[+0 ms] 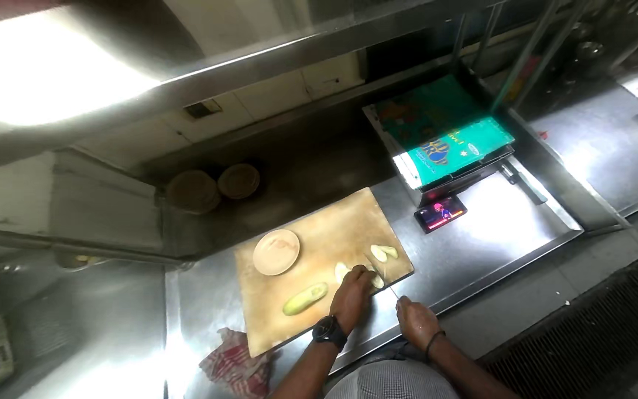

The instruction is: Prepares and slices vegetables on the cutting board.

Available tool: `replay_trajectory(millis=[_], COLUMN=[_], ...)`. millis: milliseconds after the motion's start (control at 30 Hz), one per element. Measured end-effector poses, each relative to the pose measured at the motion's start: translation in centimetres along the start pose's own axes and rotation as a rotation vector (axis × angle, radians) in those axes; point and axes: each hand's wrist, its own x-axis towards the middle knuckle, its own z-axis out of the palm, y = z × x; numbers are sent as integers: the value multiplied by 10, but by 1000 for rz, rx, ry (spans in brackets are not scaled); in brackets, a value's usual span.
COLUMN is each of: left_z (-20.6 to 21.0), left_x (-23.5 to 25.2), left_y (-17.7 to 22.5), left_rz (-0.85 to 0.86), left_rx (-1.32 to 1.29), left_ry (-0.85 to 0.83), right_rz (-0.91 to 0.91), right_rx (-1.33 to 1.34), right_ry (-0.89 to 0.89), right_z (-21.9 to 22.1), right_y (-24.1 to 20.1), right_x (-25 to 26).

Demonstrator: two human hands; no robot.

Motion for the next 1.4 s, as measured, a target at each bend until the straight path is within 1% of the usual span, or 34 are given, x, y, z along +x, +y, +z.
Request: replay_trajectory(millis=[67, 167, 267, 333, 400, 467, 567, 633, 700, 733, 800, 867, 933, 967, 1033, 1133, 1267, 1400], left_z=[-2, -7, -16, -26, -33, -32, -23, -14, -3, 1, 8, 8, 0, -3, -7, -13, -19, -24], left_x=[0, 3, 10, 13, 14, 10, 0, -12, -24, -31, -42, -50, -55, -58, -64, -71, -78, -87], left_y=[0, 0, 0, 5, 9, 10, 4, -3, -13, -16, -21, -23, -21, -19, -16, -11, -11, -15], left_rz=[-19, 6, 48, 31, -8, -32, -16, 45, 85, 64, -33, -141, -222, -250, -311, -398, -446, -506], left_rx=[2, 26, 62, 92, 123, 156, 214, 245, 231, 175, -58, -459, -948, -1139, -1371, -1477, -1480, -1481], left_ry=[3, -34, -165, -278, -335, -321, -280, -186, -44, 25, 137, 186, 153, 123, 89, 131, 222, 290], right_rz=[-44, -84, -141, -165, -182, -167, -84, -16, 66, 112, 185, 193, 165, 149, 110, 33, -32, -88], right_rx=[51, 142, 201, 263, 376, 421, 346, 250, 163, 126, 71, 21, -20, -32, -38, -40, -93, -141], right_ry=[7, 93, 221, 293, 345, 422, 518, 567, 511, 444, 307, 290, 324, 336, 361, 419, 469, 603], right_z=[5, 11, 15, 24, 33, 36, 22, 11, -4, -13, -29, -35, -37, -40, -46, -48, -51, -47], right_y=[14, 40, 65, 82, 98, 104, 99, 93, 86, 81, 71, 63, 59, 58, 55, 56, 60, 67], right_x=[-6, -22, -33, -32, -26, -24, -23, -19, -12, -9, -2, 4, 11, 14, 19, 27, 30, 31])
